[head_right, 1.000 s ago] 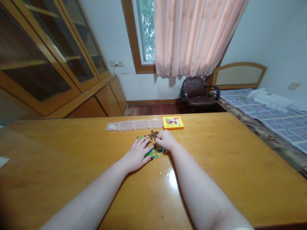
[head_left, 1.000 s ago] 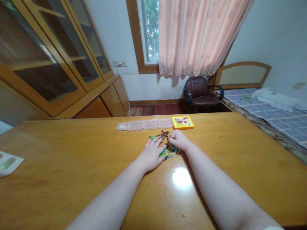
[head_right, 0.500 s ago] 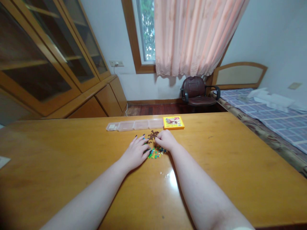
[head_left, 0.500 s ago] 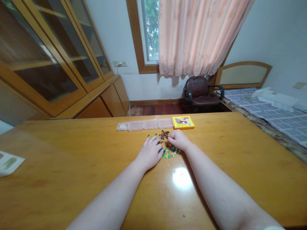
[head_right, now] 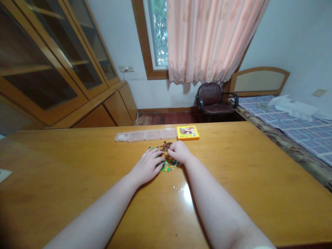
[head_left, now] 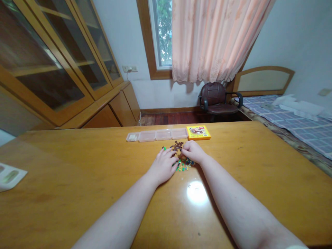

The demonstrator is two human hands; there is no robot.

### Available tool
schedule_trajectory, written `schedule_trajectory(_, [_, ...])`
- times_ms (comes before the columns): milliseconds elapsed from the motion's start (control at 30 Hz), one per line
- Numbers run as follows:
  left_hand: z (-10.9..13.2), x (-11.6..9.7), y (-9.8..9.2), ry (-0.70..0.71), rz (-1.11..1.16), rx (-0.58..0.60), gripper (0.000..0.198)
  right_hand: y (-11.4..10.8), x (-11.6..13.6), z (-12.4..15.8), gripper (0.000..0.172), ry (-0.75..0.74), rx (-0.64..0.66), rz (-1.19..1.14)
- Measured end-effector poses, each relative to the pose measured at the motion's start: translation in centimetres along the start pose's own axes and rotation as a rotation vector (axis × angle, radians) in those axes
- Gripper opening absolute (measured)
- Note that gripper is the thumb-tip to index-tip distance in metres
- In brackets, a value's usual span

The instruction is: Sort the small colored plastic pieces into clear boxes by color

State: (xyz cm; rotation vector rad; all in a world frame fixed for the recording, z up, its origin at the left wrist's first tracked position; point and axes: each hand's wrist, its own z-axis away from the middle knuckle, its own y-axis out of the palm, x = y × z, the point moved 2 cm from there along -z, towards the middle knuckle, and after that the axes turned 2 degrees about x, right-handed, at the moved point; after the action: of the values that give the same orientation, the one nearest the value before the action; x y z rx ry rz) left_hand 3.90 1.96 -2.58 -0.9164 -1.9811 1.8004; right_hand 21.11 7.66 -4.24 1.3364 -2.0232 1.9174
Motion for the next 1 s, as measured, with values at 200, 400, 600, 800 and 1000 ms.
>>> schedule_trajectory(200, [0.1,0.2,0.2,-0.013,-0.036,0.008,0.027,0.2,0.3,0.0,0.03,-0.04,0.089,-0.078])
schedule_trajectory(400, [0.0,0.4,0.2,-0.06,-0.055,-0.013,0.025,0.2,0.1,0.0,0.035,0.038,0.053,0.005])
schedule_trajectory(600, [-0.1,0.8,0.2,-0.115,-0.015,-0.001,0.028,0.0,0.6,0.0,0.037,-0.063,0.055,0.045])
schedule_trajectory(800, [-0.1,1.1,0.9,-0.099,0.006,0.117,0.043,-0.1,0.3,-0.2,0.037,0.01,-0.016,0.198])
schedule_trajectory(1000, [-0.1,1.3,0.8,-0.162,-0.006,0.117,0.045,-0.5,0.3,-0.2,0.033,0.022,-0.124,0.244])
